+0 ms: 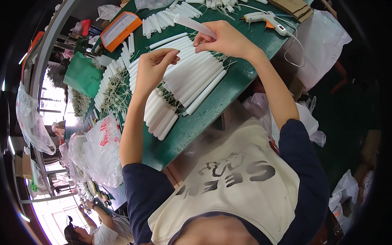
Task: Assembling artificial plants by sliding white plastic components onto green branched stems at a production table.
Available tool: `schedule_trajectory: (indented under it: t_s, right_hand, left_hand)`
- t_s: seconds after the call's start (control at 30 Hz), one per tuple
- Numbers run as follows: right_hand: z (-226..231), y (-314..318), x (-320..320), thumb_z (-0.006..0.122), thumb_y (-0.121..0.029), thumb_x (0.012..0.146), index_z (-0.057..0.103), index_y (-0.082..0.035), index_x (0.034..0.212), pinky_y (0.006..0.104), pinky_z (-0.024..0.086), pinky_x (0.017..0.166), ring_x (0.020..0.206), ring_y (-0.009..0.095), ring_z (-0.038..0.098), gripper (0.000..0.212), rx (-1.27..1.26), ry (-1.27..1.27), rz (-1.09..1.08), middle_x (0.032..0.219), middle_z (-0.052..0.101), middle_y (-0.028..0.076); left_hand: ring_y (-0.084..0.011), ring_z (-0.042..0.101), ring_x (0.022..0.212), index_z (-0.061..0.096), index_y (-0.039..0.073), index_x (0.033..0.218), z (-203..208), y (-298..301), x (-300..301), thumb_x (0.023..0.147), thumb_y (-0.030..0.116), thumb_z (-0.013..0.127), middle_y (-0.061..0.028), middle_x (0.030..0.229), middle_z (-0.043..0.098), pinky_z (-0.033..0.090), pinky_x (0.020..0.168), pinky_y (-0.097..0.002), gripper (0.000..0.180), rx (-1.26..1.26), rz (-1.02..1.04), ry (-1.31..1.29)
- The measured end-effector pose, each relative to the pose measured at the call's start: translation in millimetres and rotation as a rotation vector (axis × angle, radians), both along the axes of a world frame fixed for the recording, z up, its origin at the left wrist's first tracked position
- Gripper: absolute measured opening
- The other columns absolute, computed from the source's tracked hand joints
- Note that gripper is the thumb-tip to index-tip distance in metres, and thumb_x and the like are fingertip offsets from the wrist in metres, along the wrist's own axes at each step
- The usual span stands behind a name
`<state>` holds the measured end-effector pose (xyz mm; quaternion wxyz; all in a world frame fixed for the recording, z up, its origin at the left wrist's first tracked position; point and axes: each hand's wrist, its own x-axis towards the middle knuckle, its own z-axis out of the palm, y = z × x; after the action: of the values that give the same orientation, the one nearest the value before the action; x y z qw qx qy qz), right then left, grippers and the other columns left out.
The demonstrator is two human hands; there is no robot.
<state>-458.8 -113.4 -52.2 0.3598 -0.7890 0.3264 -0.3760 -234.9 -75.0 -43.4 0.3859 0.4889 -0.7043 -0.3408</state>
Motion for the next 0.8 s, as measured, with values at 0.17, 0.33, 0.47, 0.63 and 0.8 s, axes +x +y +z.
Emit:
schedule_trajectory:
  t_s: [0.17,0.33,0.47,0.63,0.8]
  right_hand:
    - [0.7,4.0,3.3,0.071,-0.014,0.076,0.044,-0.003,0.067,0.0256,0.046,0.059,0.064,0.010,0.057,0.030,0.035,-0.090,-0.028,0.073,0.062,0.004]
    - [-6.0,-1.1,-6.6,0.070,-0.036,0.077,0.050,-0.002,0.071,0.0315,0.033,0.048,0.049,0.017,0.047,0.040,-0.331,0.251,-0.229,0.053,0.047,0.009]
    - [-8.6,-1.5,-10.3,0.067,-0.039,0.079,0.053,-0.001,0.074,0.0318,0.036,0.049,0.050,0.023,0.047,0.040,-0.318,0.326,-0.209,0.055,0.048,0.011]
    - [-3.1,-0.5,-2.6,0.063,-0.043,0.080,0.061,-0.001,0.079,0.0348,0.042,0.055,0.058,0.029,0.055,0.042,-0.286,0.399,-0.176,0.060,0.056,0.014]
    - [-5.9,0.5,2.2,0.062,-0.044,0.080,0.062,-0.001,0.078,0.0348,0.043,0.056,0.059,0.030,0.055,0.042,-0.293,0.451,-0.195,0.061,0.056,0.014]
  left_hand:
    - [-0.0128,0.065,0.070,0.066,-0.006,0.092,7.2,2.8,1.2,0.084,0.013,0.060,-0.0094,0.076,0.068,0.049,0.068,-0.0229,0.021,-0.072,0.021,-0.033]
    - [-0.0129,0.065,0.071,0.066,-0.006,0.092,13.3,1.9,16.7,0.085,0.012,0.059,-0.0099,0.076,0.068,0.049,0.068,-0.0231,0.020,-0.153,0.124,-0.088]
    - [-0.0133,0.065,0.071,0.066,-0.005,0.092,12.0,-1.6,24.7,0.085,0.012,0.059,-0.0103,0.076,0.068,0.050,0.069,-0.0232,0.020,-0.168,0.153,-0.054]
    - [-0.0133,0.065,0.072,0.066,-0.005,0.092,6.9,-2.4,24.5,0.085,0.012,0.060,-0.0106,0.077,0.068,0.050,0.069,-0.0228,0.021,-0.142,0.124,-0.067]
    - [-0.0135,0.065,0.073,0.066,-0.005,0.093,5.0,-0.8,20.9,0.085,0.013,0.060,-0.0104,0.077,0.068,0.050,0.070,-0.0227,0.021,-0.107,0.092,-0.055]
